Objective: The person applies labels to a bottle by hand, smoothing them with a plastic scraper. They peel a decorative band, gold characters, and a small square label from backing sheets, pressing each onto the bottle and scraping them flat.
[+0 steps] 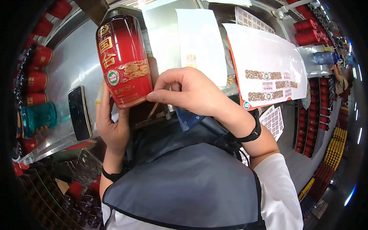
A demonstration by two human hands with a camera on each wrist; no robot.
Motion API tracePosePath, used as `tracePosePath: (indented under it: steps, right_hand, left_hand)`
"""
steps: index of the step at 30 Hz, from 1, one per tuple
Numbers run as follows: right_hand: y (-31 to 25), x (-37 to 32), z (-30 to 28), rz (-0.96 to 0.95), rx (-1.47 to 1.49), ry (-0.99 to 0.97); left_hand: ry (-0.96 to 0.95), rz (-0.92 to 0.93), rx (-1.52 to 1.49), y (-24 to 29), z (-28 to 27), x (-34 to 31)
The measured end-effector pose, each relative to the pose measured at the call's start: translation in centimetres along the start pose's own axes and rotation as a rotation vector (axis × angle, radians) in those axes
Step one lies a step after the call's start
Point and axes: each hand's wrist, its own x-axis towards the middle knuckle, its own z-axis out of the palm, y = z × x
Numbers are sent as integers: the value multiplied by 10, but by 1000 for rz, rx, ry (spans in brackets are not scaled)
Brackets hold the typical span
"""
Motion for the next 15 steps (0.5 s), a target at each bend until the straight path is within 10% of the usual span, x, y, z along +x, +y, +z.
tracePosePath:
  steps: [15]
  right_hand:
    - [-5, 3, -6, 51, -48, -48]
  left_hand:
    - [-4, 50, 95, -7, 1, -1]
